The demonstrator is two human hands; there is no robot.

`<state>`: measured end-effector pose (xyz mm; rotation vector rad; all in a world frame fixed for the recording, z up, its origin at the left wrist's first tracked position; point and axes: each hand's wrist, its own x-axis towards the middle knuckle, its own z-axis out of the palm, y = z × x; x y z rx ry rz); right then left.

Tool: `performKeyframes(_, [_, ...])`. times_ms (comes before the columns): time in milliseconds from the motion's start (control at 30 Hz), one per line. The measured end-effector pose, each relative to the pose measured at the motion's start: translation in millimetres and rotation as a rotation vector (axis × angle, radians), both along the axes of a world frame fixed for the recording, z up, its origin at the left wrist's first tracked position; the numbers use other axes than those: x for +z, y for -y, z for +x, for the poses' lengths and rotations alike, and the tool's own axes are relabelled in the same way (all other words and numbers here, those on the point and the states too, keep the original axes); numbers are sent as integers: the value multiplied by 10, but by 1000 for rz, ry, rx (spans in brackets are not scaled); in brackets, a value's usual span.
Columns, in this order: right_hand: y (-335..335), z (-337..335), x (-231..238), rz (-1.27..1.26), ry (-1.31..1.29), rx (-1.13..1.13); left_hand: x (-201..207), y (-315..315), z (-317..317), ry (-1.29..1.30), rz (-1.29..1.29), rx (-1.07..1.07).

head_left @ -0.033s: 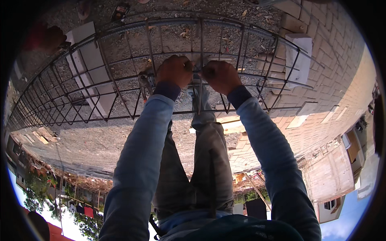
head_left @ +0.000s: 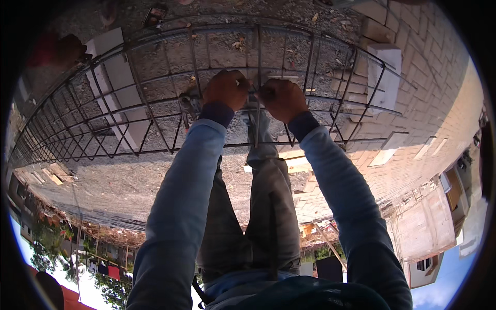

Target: The person assembles a rebar cage by hand and using pliers, securing individual steel rods with tie wire. The person bends and twists the wire around the joints of the mesh structure.

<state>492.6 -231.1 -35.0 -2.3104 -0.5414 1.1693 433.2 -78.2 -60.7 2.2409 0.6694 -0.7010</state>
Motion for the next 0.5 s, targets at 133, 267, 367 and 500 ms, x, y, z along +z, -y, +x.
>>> performKeyframes(133, [-13,-199,-8,-66,54,-308,-38,86,-8,354,165,129])
performKeyframes(267, [-48,-256,3,-81,108,-268,-37,51,-182,482,-87,-241])
performKeyframes(367, [-48,-342,32,-104,125,-267,-97,64,-213,438,-61,-362])
performKeyframes(500, [-2,-487,9,-50,215,-345,-138,54,-51,79,-141,-585])
